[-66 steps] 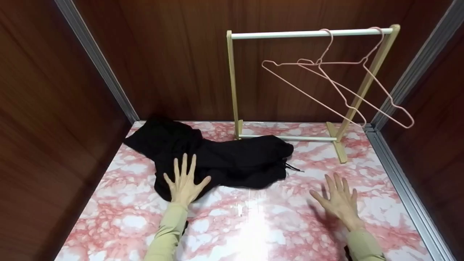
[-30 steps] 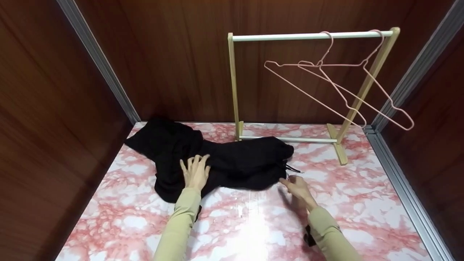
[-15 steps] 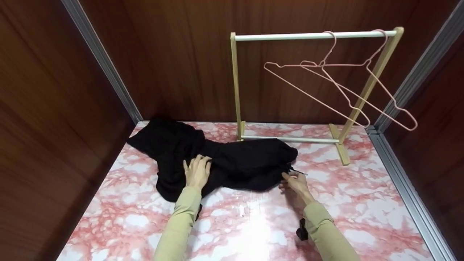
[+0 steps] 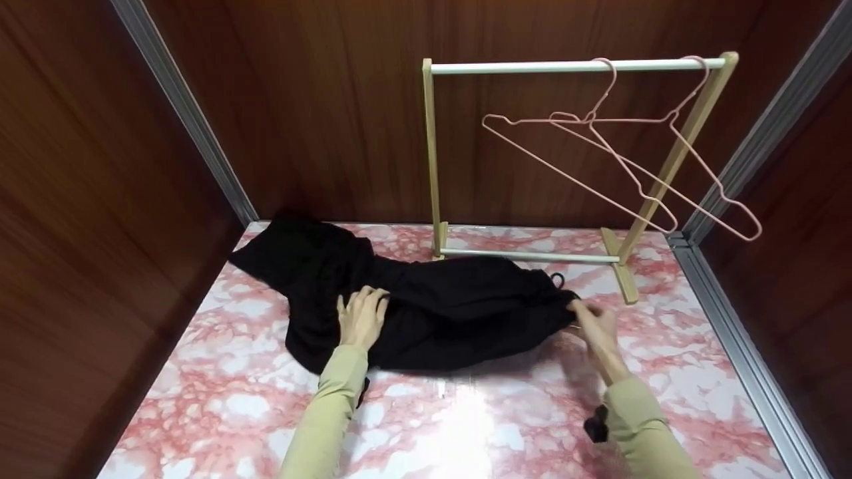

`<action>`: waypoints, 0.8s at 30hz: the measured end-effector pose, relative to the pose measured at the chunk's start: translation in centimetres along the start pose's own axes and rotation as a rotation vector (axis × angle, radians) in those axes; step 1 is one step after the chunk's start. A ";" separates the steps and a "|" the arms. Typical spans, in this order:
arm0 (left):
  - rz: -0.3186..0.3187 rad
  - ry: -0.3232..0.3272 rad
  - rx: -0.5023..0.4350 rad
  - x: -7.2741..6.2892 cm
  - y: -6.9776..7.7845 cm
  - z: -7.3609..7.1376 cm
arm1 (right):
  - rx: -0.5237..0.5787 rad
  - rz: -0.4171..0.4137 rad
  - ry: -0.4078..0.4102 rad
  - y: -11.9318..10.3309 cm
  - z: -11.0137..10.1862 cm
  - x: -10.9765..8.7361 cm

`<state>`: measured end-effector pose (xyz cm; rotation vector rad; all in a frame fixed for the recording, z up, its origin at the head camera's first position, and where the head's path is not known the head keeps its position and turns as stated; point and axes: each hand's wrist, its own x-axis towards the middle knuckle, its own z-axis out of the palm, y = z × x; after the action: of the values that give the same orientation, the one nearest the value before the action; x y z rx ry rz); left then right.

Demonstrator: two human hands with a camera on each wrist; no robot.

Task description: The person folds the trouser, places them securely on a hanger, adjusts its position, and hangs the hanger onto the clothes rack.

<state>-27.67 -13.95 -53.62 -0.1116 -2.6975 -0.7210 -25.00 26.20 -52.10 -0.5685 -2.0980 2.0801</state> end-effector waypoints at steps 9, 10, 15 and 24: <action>0.127 -0.049 -0.018 -0.6 0.7 0.7 | 0.101 -0.044 0.050 -1.0 -3.7 -1.1; 0.146 -0.051 -0.017 -0.6 0.7 0.9 | 0.106 -0.054 0.047 -1.1 -4.1 -1.2; 0.195 -0.052 0.017 -0.9 0.3 1.1 | 0.091 -0.095 0.063 -1.5 -6.2 -1.8; 0.133 -0.095 0.037 -1.7 -1.2 0.9 | -0.331 -0.062 0.214 -0.6 -11.2 -1.6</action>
<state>-26.50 -14.56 -55.52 -0.3204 -2.7597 -0.6402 -19.68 36.08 -50.84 -0.7195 -2.3082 1.5683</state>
